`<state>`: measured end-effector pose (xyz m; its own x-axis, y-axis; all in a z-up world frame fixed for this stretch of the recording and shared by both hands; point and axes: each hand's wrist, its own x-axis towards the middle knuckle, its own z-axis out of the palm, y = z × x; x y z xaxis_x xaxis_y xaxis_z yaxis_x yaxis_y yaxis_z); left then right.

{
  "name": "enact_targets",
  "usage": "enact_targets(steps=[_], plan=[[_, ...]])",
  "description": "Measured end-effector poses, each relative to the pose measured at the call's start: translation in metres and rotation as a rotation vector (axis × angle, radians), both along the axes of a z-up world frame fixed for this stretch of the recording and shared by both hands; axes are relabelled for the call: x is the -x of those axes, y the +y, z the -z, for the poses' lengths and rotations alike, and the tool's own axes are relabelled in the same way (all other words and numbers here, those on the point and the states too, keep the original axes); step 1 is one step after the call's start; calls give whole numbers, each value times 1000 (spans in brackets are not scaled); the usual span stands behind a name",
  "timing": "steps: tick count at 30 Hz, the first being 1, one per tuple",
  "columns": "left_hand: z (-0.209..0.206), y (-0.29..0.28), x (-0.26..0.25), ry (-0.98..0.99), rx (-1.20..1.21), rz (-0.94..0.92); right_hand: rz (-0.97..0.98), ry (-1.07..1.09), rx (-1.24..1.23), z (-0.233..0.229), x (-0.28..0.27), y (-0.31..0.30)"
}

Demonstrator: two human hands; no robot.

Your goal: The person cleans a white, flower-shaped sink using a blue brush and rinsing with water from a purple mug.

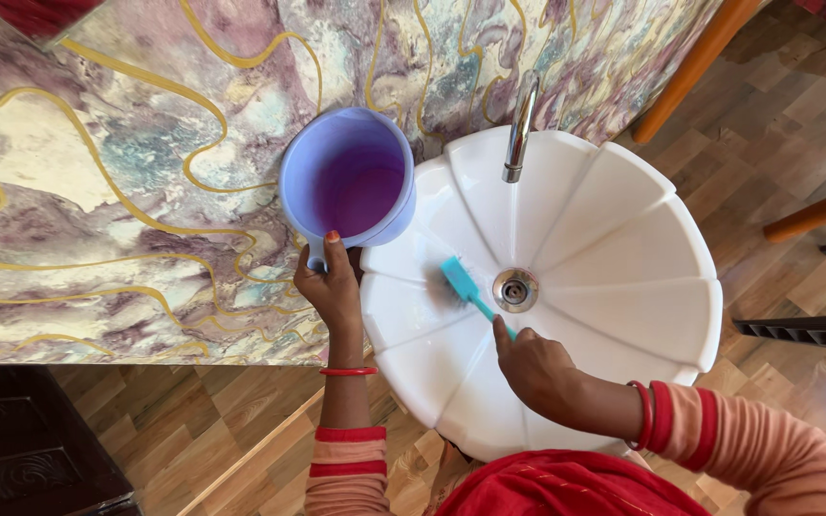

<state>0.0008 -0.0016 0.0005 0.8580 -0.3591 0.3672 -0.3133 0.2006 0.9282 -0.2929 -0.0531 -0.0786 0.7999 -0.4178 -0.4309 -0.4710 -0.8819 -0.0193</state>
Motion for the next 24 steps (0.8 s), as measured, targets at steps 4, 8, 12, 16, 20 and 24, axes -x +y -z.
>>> enact_targets(steps=[4, 8, 12, 16, 20, 24], plan=[[3, 0, 3, 22, -23, -8, 124, -252, 244, -6, -21, -34], [4, 1, 2, 17, -32, -19, 49, -215, 216, -7, -17, -42], [2, 0, 1, 9, -17, -21, 4, -73, 30, -6, 5, 2], [1, -1, 4, 26, -12, -9, 105, -323, 305, 4, -14, -17], [1, 0, 5, -9, -29, -19, 108, -325, 297, 11, -31, -60], [2, 1, 2, -18, -27, -28, -100, -255, 173, 12, 11, -12]])
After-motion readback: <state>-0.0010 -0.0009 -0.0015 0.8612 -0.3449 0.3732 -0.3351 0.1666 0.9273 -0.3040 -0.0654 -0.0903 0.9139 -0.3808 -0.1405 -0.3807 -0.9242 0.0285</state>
